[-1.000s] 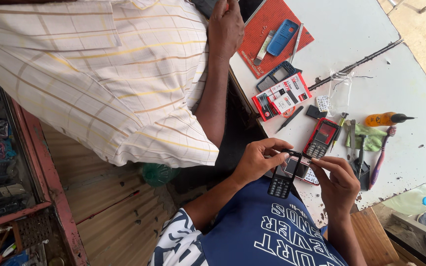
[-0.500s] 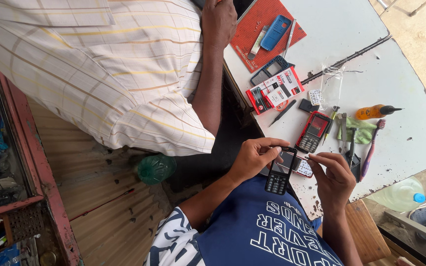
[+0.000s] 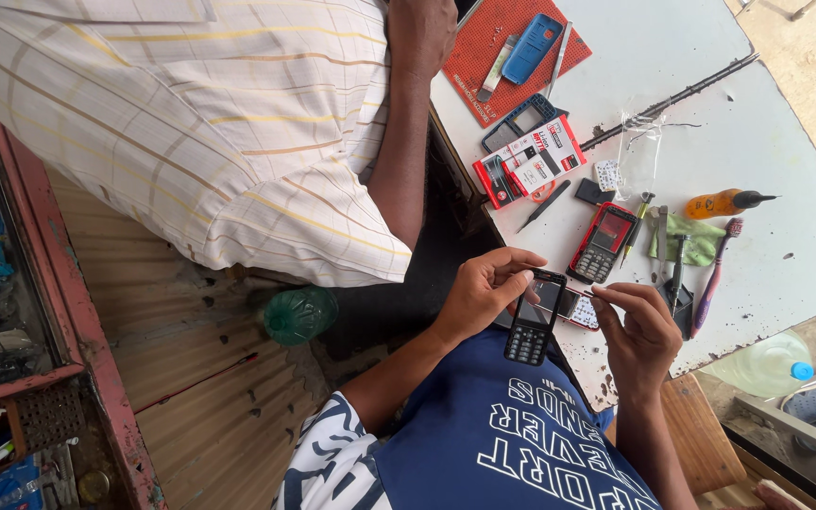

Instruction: The person disassembles and reassembles two feature phones on a workbench. They remove back covers and batteries, use a screwdriver to remove and replace screws, and handle small internal components with tweezers. The phones are handled one at a time, with repeated opening and closing of the back covers.

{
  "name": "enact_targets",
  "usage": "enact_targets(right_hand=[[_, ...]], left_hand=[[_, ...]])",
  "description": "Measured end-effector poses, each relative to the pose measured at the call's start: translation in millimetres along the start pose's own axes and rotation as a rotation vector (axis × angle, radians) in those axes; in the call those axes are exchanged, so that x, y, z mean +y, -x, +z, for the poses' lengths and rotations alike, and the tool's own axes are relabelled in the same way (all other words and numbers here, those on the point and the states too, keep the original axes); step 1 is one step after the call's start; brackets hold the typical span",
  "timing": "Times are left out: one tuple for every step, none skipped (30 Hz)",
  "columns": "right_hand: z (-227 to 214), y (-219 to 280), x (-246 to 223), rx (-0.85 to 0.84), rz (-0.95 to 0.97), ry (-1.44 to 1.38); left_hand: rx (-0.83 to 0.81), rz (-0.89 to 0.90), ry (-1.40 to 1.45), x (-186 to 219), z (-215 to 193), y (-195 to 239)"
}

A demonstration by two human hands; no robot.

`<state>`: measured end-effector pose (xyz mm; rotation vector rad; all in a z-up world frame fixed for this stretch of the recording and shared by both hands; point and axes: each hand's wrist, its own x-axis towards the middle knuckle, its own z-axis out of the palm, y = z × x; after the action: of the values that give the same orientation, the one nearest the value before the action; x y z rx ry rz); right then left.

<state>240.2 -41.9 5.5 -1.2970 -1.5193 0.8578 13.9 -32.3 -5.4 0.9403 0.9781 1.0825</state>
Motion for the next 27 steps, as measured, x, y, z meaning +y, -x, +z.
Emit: enact_targets(right_hand=[[0,0,1,0.000,-0.006,-0.001],[0,2,0,0.002,-0.010,0.002],[0,2,0,0.003,-0.015,0.006],[0,1,0,0.006,-0.020,0.010],[1,0,-1,0.010,-0.022,0.020],[1,0,-2,0.014,-0.024,0.030],[2,-2,-3,0.018,-0.026,0.041],[2,-3,-5,0.021,-0.038,0.043],[5,-7,-4,0.023,-0.051,0.045],[2,-4,-7,0.026,-0.040,0.062],[2,-5,-7,0.021,-0.036,0.063],[3,-7,-6,0.021,-0.027,0.068],[2,-8,-7,-0.011,-0.087,0.021],[2,-12,-8,-0.042,-0.147,-0.029],[2,-14,-11,-0.046,-0.173,0.027],[1,-14,-13,-0.051,-0.195,0.084],[1,-13,-15,-0.049,-0.247,0.133],[4,-18,-15,-0.046,-0.311,0.176],[4,-20,-17,-0.046,-0.375,0.219],[6,-24,-19,-0.046,-0.410,0.250],[7,-26,-22,-0.047,-0.445,0.281],[9,-29,-24,-0.052,-0.484,0.306],[10,-30,-26,-0.045,-0.498,0.339],[11,-31,-27,-0.042,-0.513,0.369],[13,-31,-28,-0.038,-0.529,0.399],[13,-31,-28,-0.041,-0.539,0.408],[14,-31,-27,-0.044,-0.549,0.417]], left_hand=[[0.000,0.009,0.001,0,0,0],[-0.001,0.017,0.002,-1,0,0],[-0.002,0.026,0.003,-1,0,-1],[-0.004,0.022,0.010,-1,0,-1],[-0.005,0.017,0.018,0,0,-1],[-0.007,0.012,0.026,1,0,-1],[-0.006,0.016,0.034,2,0,-1],[-0.007,0.019,0.044,4,1,-1],[-0.009,0.021,0.055,5,0,-2],[-0.010,0.021,0.063,5,2,1],[-0.011,0.020,0.072,5,1,0],[-0.019,0.015,0.083,5,0,-1],[-0.008,0.000,0.087,5,2,-1],[0.003,-0.014,0.088,6,2,-2],[0.013,-0.028,0.089,7,2,-2],[0.005,-0.021,0.095,8,2,-2],[-0.003,-0.013,0.101,8,1,-2],[-0.009,0.008,0.099,9,1,-5],[-0.024,-0.004,0.112,10,4,-5],[-0.029,-0.003,0.116,13,4,-5],[-0.033,-0.003,0.121,15,4,-4],[-0.031,-0.007,0.114,16,6,-5],[-0.030,-0.011,0.107,17,6,-5],[-0.024,-0.014,0.100,18,7,-5],[-0.026,-0.009,0.096,18,7,-6],[-0.028,-0.008,0.094,17,7,-6],[-0.030,-0.006,0.092,17,7,-6]])
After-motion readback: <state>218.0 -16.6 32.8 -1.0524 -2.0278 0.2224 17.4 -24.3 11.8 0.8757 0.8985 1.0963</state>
